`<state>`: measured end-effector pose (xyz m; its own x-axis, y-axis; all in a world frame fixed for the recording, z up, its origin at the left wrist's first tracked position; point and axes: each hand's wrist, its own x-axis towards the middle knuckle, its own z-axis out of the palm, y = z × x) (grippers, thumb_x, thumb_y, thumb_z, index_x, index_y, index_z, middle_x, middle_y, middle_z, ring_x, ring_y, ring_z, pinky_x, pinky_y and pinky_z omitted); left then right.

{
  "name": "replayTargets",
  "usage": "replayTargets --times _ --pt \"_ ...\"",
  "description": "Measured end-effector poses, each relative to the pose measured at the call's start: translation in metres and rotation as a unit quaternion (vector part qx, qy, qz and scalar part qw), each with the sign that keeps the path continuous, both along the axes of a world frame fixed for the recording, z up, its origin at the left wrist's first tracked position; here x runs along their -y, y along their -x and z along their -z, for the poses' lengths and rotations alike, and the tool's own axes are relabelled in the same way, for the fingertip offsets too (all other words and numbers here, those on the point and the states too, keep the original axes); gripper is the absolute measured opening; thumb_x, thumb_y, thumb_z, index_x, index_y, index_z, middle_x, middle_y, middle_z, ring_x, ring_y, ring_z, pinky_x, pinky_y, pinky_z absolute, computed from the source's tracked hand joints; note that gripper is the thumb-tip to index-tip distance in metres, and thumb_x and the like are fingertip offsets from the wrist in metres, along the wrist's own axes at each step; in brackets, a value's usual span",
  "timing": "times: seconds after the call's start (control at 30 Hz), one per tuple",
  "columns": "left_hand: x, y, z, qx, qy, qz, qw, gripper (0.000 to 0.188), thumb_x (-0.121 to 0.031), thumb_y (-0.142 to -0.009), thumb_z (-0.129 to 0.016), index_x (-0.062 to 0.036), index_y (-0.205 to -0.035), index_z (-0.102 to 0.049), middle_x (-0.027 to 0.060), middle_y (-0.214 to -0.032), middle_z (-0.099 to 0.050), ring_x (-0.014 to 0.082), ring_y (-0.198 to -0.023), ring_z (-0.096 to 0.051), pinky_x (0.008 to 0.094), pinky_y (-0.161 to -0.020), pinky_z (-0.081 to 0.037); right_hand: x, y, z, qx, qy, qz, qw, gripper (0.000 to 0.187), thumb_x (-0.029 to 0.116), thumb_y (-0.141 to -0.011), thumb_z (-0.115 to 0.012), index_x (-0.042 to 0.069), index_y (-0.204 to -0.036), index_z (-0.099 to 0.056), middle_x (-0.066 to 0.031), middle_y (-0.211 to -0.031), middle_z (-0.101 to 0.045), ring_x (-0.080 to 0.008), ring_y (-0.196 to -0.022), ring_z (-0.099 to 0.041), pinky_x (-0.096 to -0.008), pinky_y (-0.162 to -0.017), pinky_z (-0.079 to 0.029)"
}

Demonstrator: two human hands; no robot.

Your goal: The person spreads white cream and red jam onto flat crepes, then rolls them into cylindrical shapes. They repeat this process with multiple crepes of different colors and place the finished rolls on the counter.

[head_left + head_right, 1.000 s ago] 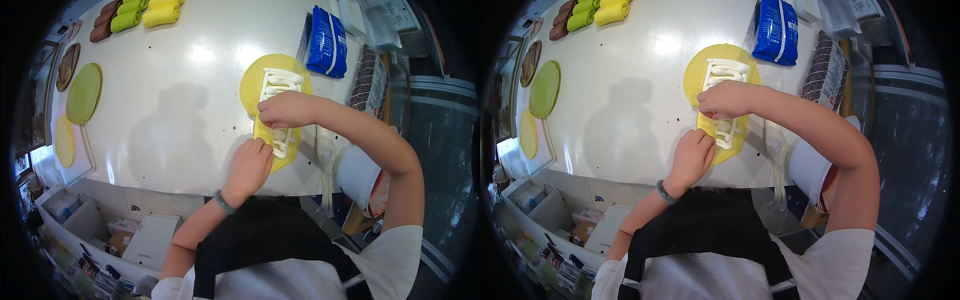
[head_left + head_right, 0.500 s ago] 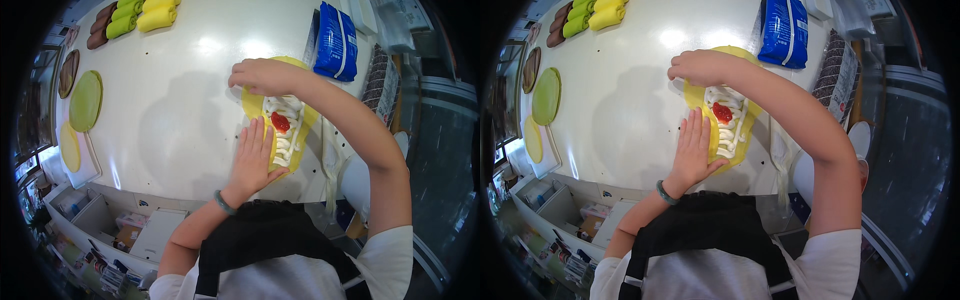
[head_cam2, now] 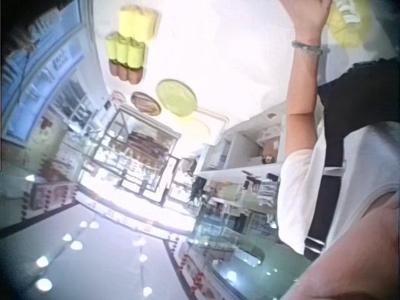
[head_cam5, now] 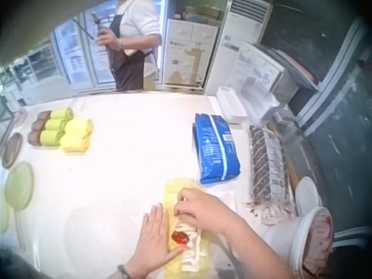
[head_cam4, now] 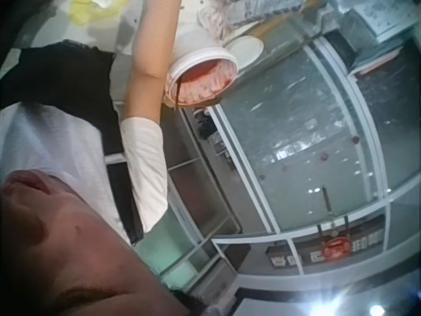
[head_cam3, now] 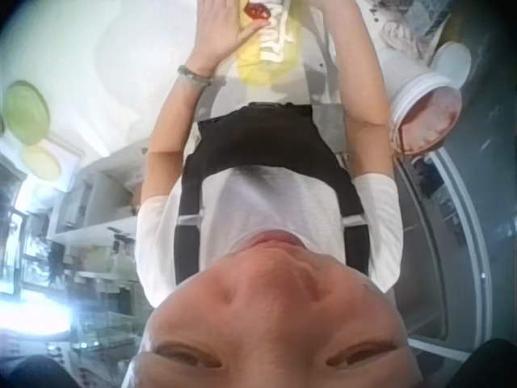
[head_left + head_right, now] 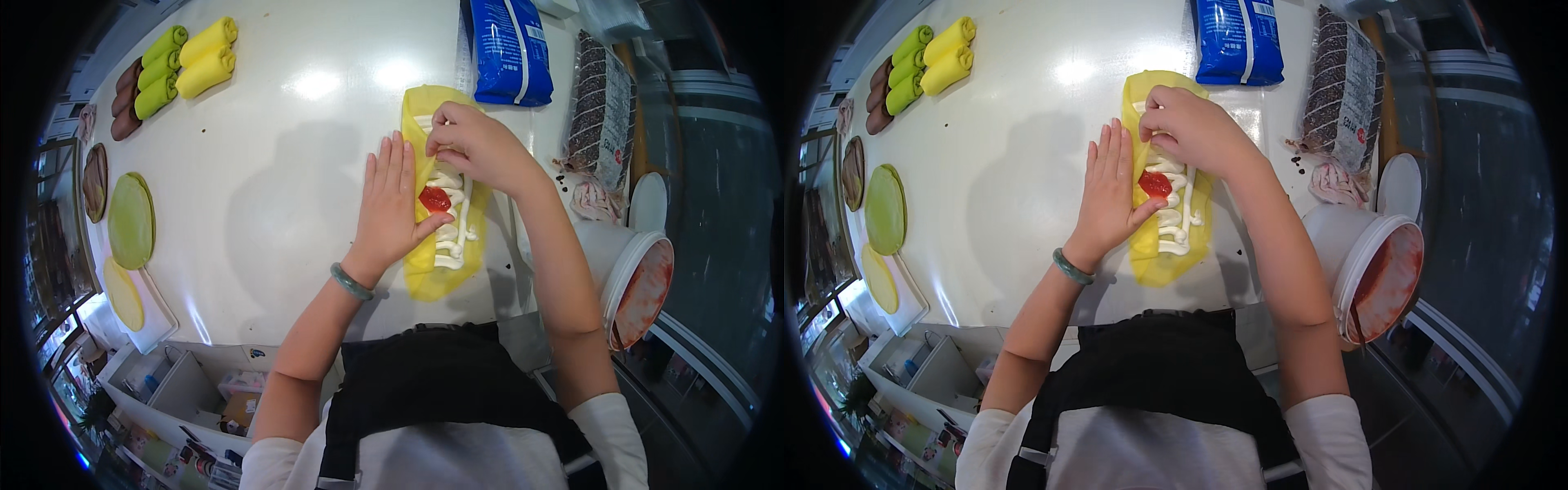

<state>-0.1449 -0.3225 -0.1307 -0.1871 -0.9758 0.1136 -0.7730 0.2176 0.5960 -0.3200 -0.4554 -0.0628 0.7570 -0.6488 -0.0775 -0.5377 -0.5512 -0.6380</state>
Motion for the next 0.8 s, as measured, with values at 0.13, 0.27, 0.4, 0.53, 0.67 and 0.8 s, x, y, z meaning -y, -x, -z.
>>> replayTargets --times 0.13,0.27,0.4,0.53,0.67,0.8 --pt "0.007 0.007 0.000 0.025 0.000 0.022 0.999 0.116 -0.076 -0.093 -0.054 0.0118 -0.161 -0.022 0.0330 -0.169 -0.019 0.0471 -0.159 -0.017 0.0578 -0.128 -0.013 -0.051 0.032 0.009 0.052 0.000 0.179 0.982 0.023 0.002 -0.091 -0.071 0.009 -0.113 -0.071 -0.0066 -0.108 -0.062 -0.0230 -0.089 -0.066 -0.0336 -0.077 -0.055" --pt "0.022 0.008 0.001 0.040 0.008 0.041 0.998 0.115 -0.075 -0.093 -0.054 0.0120 -0.161 -0.023 0.0331 -0.169 -0.019 0.0466 -0.159 -0.016 0.0595 -0.127 -0.013 -0.128 0.048 -0.014 0.103 -0.060 0.381 0.917 0.022 0.000 -0.095 -0.069 0.003 -0.117 -0.068 -0.0069 -0.101 -0.064 -0.0134 -0.083 -0.064 -0.0270 -0.073 -0.053" --pt "0.029 0.011 -0.015 0.054 0.018 0.051 0.997 0.109 -0.068 -0.097 -0.053 0.0115 -0.162 -0.018 0.0320 -0.171 -0.014 0.0464 -0.160 -0.013 0.0611 -0.127 -0.013 -0.198 0.067 -0.009 0.083 -0.182 0.463 0.864 0.019 0.003 -0.097 -0.068 0.001 -0.116 -0.068 -0.0056 -0.092 -0.065 -0.0120 -0.076 -0.063 -0.0275 -0.068 -0.054" --pt "0.065 0.038 -0.053 -0.120 -0.102 0.298 0.941 0.046 -0.033 -0.101 -0.057 -0.0013 -0.133 -0.065 0.0180 -0.130 -0.067 0.0334 -0.135 -0.055 0.0462 -0.116 -0.038 -0.229 0.065 0.019 0.006 -0.119 0.512 0.851 0.024 0.013 -0.096 -0.072 0.004 -0.117 -0.066 -0.0126 -0.098 -0.069 -0.0244 -0.079 -0.070 -0.0359 -0.072 -0.057" --pt "0.092 0.075 -0.037 0.038 0.007 0.518 0.854 0.018 -0.017 -0.091 -0.058 -0.0077 -0.096 -0.073 0.0053 -0.096 -0.069 0.0250 -0.101 -0.063 0.0370 -0.095 -0.046 -0.217 0.052 0.034 -0.026 -0.087 0.523 0.847 0.017 0.017 -0.096 -0.072 0.008 -0.109 -0.066 -0.0114 -0.099 -0.068 -0.0294 -0.081 -0.070 -0.0402 -0.070 -0.055" --pt "0.104 0.099 -0.033 0.129 0.022 0.573 0.809 0.010 -0.015 -0.086 -0.061 -0.0127 -0.080 -0.067 0.0019 -0.089 -0.067 0.0224 -0.099 -0.062 0.0343 -0.090 -0.046 -0.215 0.046 0.039 -0.026 -0.030 0.520 0.853 0.013 0.013 -0.094 -0.072 0.008 -0.103 -0.064 -0.0097 -0.094 -0.066 -0.0290 -0.076 -0.067 -0.0405 -0.067 -0.054"
